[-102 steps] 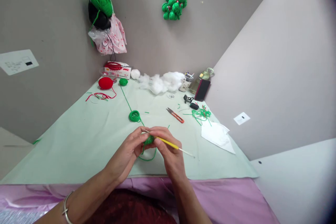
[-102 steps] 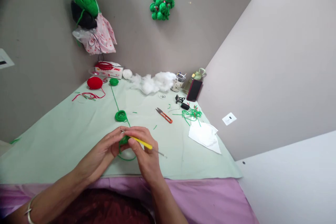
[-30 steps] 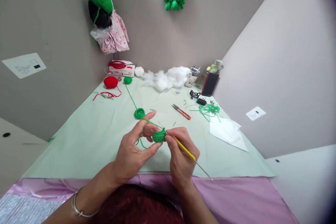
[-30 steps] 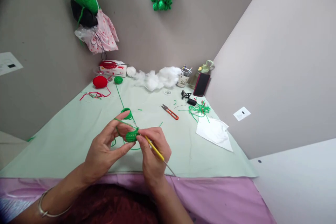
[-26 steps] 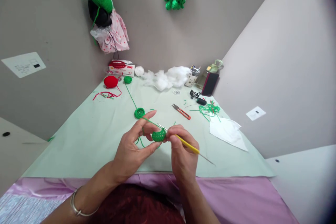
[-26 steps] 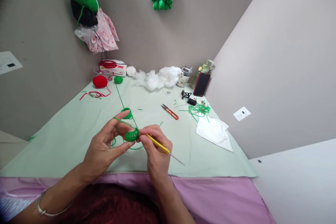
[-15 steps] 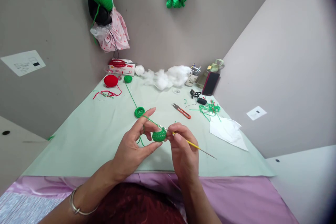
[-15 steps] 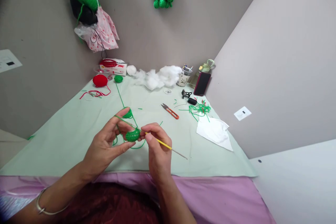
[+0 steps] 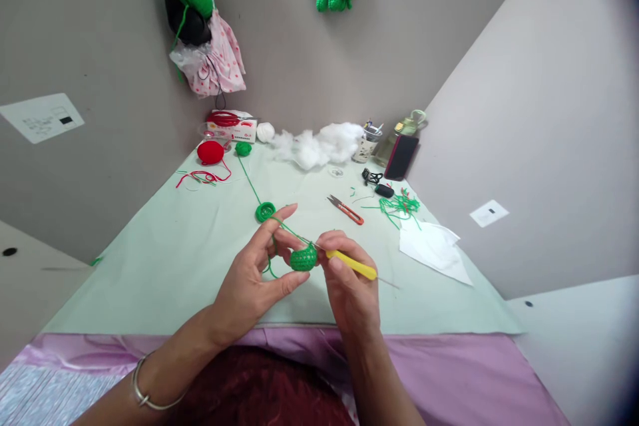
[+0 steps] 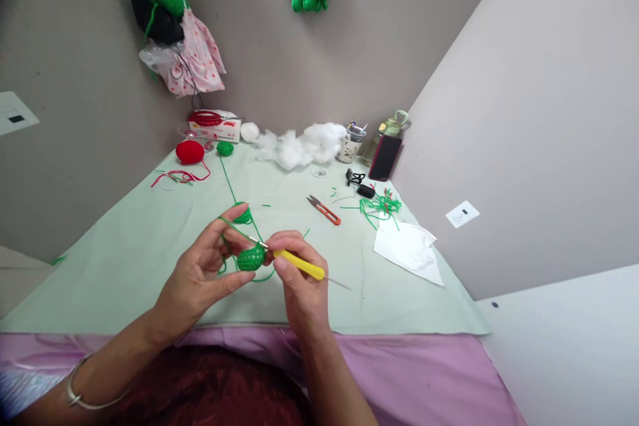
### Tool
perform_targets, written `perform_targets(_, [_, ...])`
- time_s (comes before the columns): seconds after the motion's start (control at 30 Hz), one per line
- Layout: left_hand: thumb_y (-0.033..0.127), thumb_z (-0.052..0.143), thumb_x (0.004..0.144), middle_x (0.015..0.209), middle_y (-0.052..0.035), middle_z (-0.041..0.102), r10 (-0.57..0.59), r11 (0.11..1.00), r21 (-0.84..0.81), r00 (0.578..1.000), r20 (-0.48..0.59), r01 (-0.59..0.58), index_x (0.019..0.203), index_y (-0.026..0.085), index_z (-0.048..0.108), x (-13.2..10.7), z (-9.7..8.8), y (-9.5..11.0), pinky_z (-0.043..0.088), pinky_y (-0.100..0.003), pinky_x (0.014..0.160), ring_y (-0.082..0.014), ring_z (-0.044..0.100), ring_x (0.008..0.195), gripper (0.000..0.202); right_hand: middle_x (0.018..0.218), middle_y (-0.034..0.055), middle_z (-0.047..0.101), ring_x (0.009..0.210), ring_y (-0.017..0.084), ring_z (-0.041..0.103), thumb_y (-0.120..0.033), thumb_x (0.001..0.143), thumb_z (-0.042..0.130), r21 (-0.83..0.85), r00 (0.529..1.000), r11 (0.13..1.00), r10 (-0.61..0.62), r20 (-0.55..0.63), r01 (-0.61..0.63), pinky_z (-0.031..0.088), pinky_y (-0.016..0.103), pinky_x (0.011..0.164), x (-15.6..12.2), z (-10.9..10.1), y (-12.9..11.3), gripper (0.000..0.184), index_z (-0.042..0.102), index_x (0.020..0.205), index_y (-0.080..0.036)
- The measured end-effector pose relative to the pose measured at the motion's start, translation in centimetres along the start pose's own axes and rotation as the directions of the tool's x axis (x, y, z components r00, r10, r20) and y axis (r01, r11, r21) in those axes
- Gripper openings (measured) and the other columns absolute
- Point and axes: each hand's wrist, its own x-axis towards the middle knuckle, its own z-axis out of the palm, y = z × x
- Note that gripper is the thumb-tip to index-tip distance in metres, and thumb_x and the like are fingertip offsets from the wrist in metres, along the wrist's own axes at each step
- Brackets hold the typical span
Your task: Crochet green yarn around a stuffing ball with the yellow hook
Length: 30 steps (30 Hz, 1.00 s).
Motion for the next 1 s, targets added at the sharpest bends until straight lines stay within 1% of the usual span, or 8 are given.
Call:
perform_targets(0.23, [0.023,0.079,0.087,0.114,-0.0004,0.061,-0.014,0.995,-0.101,1.000,-0.009,0.013,0.155,0.041,0.040,-0.1,0.3,0.5,0.050,-0.032,0.098,-0.0163,0.060,0.107,0.080,0.095,0.0042,0.065,0.081,0.014,0.060,-0.027,0.087,0.075,0.003,1.000,1.000,-0.010,-0.004,0.010,0.050,0.028,0.072,0.2,-0.1,0.2,0.011,0.081,0.096,-0.026])
perform_targets(0.33, [0.022,0.079,0.087,0.109,0.0007,0.063,-0.011,0.995,-0.103,1.000,0.000,0.011,0.154,0.040,0.041,0.0,0.3,0.5,0.050,-0.031,0.099,-0.0157,0.060,0.106,0.080,0.094,0.0041,0.068,0.082,0.015,0.061,-0.028,0.087,0.076,-0.017,1.000,1.000,-0.019,-0.012,0.018,0.051,0.028,0.072,0.2,-0.1,0.3,0.012,0.082,0.097,-0.028])
perform_targets(0.5, [0.020,0.080,0.086,0.101,0.0040,0.066,0.009,1.000,0.013,1.000,0.017,-0.009,0.150,0.042,0.045,0.0,-0.2,0.3,0.048,-0.029,0.096,-0.0130,0.059,0.096,0.076,0.099,0.0045,0.074,0.089,0.016,0.064,-0.027,0.093,0.070,-0.052,0.997,0.996,-0.076,0.029,0.078,0.052,0.029,0.074,0.1,-0.5,0.4,0.014,0.081,0.101,-0.031])
perform_targets(0.6, [0.020,0.078,0.088,0.113,0.0028,0.066,0.046,0.994,0.093,0.998,0.050,-0.050,0.136,0.039,0.058,0.0,-0.6,0.4,0.048,-0.030,0.097,-0.0129,0.059,0.097,0.055,0.104,0.0045,0.076,0.088,0.017,0.064,-0.027,0.096,0.067,-0.074,0.995,0.993,-0.086,0.059,0.091,0.052,0.031,0.076,0.1,-0.7,0.4,0.016,0.080,0.104,-0.032])
perform_targets(0.7, [0.019,0.075,0.089,0.125,0.0002,0.065,0.074,0.980,0.180,0.993,0.088,-0.089,0.120,0.033,0.066,0.1,-1.0,0.6,0.048,-0.031,0.095,-0.0133,0.060,0.097,0.036,0.099,0.0035,0.076,0.081,0.015,0.064,-0.029,0.097,0.067,-0.054,0.997,0.996,-0.063,0.036,0.065,0.052,0.031,0.076,0.1,-0.7,0.3,0.013,0.079,0.101,-0.030])
perform_targets(0.8, [0.018,0.073,0.089,0.113,-0.0010,0.069,0.079,0.960,0.259,0.988,0.132,-0.111,0.126,0.030,0.063,0.2,-1.1,0.8,0.049,-0.033,0.094,-0.0150,0.062,0.095,0.040,0.092,0.0028,0.076,0.079,0.014,0.064,-0.031,0.097,0.067,-0.007,0.999,0.999,-0.031,0.026,0.031,0.053,0.029,0.074,0.2,-0.7,0.0,0.012,0.078,0.097,-0.027])
perform_targets(0.9, [0.016,0.071,0.090,0.103,-0.0014,0.073,0.075,0.945,0.303,0.982,0.175,-0.126,0.128,0.027,0.062,0.3,-1.1,1.1,0.050,-0.033,0.092,-0.0185,0.064,0.106,0.040,0.087,0.0028,0.075,0.075,0.013,0.065,-0.032,0.098,0.065,0.018,0.999,1.000,-0.016,0.043,0.015,0.054,0.027,0.070,0.4,-0.8,-0.4,0.013,0.076,0.096,-0.026])
perform_targets(1.0, [0.011,0.069,0.088,0.109,-0.0036,0.074,0.098,0.936,0.315,0.977,0.190,-0.155,0.115,0.024,0.065,0.5,-1.0,1.3,0.051,-0.030,0.087,-0.0215,0.062,0.124,0.030,0.089,0.0031,0.075,0.073,0.013,0.067,-0.031,0.100,0.062,0.012,0.996,1.000,-0.003,0.093,0.002,0.056,0.027,0.068,0.6,-1.1,-0.9,0.014,0.074,0.097,-0.025])
